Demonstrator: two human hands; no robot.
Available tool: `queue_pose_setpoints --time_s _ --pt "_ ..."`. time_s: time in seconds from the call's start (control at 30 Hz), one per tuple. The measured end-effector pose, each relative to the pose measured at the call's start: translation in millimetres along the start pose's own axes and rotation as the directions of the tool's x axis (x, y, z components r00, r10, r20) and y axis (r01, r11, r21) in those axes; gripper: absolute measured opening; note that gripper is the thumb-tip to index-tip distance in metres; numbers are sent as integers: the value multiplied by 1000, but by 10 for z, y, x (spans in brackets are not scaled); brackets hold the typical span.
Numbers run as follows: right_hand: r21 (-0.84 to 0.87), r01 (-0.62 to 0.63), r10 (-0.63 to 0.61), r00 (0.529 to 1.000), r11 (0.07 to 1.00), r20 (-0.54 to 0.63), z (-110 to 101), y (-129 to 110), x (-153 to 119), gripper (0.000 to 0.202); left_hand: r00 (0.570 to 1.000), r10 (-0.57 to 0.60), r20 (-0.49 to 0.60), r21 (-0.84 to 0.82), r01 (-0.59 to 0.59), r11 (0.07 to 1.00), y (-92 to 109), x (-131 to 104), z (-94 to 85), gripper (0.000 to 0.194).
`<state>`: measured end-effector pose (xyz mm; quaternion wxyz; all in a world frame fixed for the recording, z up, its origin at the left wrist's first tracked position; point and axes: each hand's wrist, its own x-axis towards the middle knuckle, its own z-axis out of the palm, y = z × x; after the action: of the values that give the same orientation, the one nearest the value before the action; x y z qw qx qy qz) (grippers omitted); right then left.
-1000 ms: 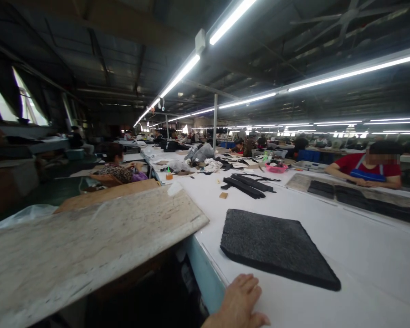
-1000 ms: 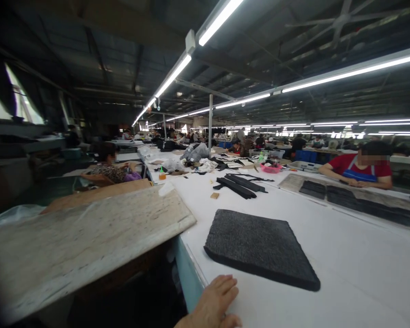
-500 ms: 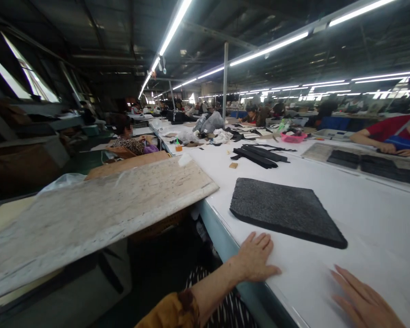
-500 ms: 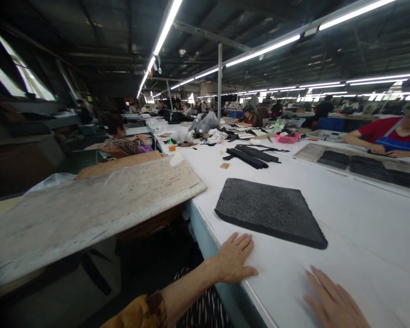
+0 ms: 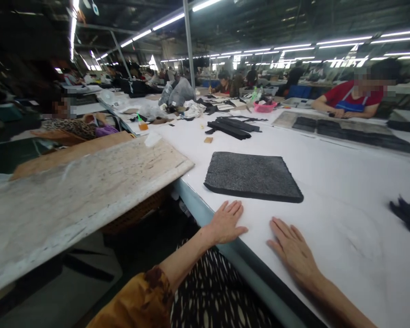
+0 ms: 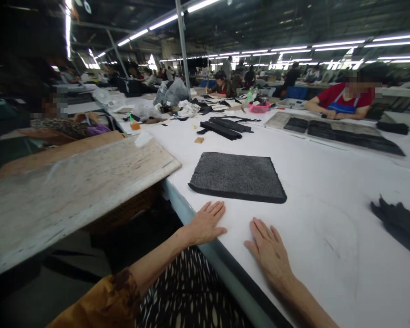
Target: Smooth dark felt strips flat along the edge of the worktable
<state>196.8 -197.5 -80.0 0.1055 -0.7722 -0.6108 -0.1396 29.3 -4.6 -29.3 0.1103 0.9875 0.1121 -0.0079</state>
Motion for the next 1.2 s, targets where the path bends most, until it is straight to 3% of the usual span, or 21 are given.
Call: queue_pose_setpoints --time_s 0.2,0.3,0.37,0.43,0.5,0.57,0.7,0.83,1.0,1.1,1.2 --pt "-18 110 -111 989 994 -96 27 26 -4 49 999 -16 -37 -83 13 996 -27 -88 16 72" --pt "11 121 -118 980 993 -160 46 60 146 39 996 -23 -89 -163 8 987 -54 -102 50 73" --pt "46 131 -120 974 990 -194 59 15 371 32 983 -47 -176 -217 7 976 -59 -112 64 65" --pt "60 180 -162 959 982 -232 68 -117 672 25 952 -83 -294 -265 2 964 -56 -129 66 44" --pt "48 232 -212 942 971 -260 72 -322 993 21 914 -133 -383 -294 16 956 -60 -160 57 20" --pt "16 271 -258 930 962 -261 75 -555 1279 24 879 -208 -429 -296 81 952 -91 -209 39 14" --pt "-123 347 -365 913 930 -181 109 -917 1632 26 811 -333 -481 -258 232 938 -234 -348 0 16" --pt "-195 330 -346 937 923 -54 185 -1033 1727 23 796 -345 -498 -240 256 936 -332 -460 -2 17" --pt "-46 175 -168 977 983 134 133 -1004 1784 25 821 -281 -497 -149 238 960 -288 -426 31 16" --pt "72 32 -50 966 997 253 44 -935 1877 25 852 -227 -472 -86 212 973 -274 -316 37 14" --pt "136 4 -43 957 991 288 6 -839 1967 26 886 -144 -441 -39 142 989 -315 -184 30 17"
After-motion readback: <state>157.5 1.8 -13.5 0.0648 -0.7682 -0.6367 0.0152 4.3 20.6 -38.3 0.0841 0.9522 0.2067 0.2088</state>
